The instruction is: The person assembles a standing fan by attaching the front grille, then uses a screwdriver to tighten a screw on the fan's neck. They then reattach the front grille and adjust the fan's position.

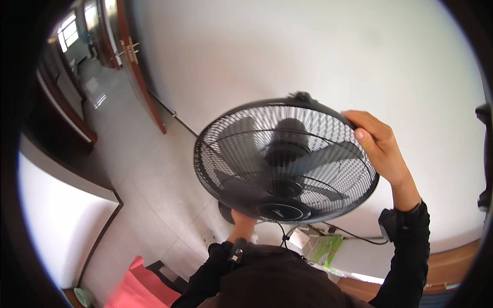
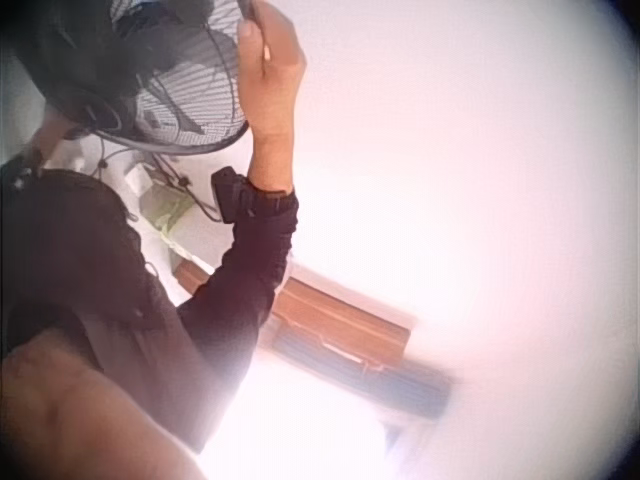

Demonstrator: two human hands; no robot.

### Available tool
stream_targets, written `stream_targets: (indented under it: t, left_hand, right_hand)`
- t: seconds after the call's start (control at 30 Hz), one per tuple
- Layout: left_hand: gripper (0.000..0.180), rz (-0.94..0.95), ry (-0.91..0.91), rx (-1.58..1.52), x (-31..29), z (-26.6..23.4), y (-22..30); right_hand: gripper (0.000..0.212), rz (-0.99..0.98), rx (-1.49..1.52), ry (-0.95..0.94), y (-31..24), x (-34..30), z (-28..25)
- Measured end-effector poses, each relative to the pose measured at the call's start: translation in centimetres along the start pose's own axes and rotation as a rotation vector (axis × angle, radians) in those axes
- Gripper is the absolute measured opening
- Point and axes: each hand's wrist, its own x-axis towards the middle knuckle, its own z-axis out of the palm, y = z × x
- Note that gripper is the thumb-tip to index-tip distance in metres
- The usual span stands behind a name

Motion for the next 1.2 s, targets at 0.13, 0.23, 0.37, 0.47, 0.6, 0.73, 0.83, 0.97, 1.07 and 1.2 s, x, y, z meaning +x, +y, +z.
stream_targets:
  t: [0.13,0.23,0.37,0.47,0.6,0.73,0.83,0.97,1.07,1.2]
  left_hand:
    - [0.063,-0.074,-0.266,0.741,0.5,-2.4,-2.1]
    - [0.068,0.044,-0.255,0.998,0.9,-2.8,-1.4]
    - [0.062,-0.175,-0.312,1.352,0.2,-1.6,1.3]
    - [0.052,-0.094,-0.169,1.266,-0.6,-1.2,3.0]
    - [0.051,-0.037,-0.185,1.046,-0.7,-1.0,4.1]
    - [0.053,0.084,-0.298,1.387,-0.5,-1.3,4.4]
    - [0.053,0.051,-0.260,1.311,-0.2,-1.8,2.7]
    - [0.053,0.023,-0.131,0.673,1.2,-3.2,-2.5]
    - [0.053,0.073,-0.174,1.205,1.6,-4.9,-6.0]
    - [0.052,0.046,-0.185,0.816,1.7,-5.6,-7.4]
  right_hand:
    - [0.041,0.023,0.013,-0.007,2.2,-1.9,-0.7]
    - [0.057,0.095,0.110,-0.015,3.8,-4.4,-1.5]
    - [0.076,0.321,0.317,0.085,5.9,-10.1,-1.5]
    - [0.077,0.422,0.391,0.167,7.8,-14.0,-0.1]
    - [0.055,0.404,0.494,0.475,10.1,-16.2,4.1]
    - [0.050,0.408,0.539,0.662,10.9,-16.3,6.2]
    - [0.048,0.444,0.525,0.715,11.0,-16.1,6.6]
    - [0.045,0.387,0.575,0.733,10.8,-16.0,6.8]
    - [0.039,0.426,0.535,0.735,10.5,-16.1,6.5]
    - [0.029,0.292,0.552,0.664,9.2,-15.1,4.4]
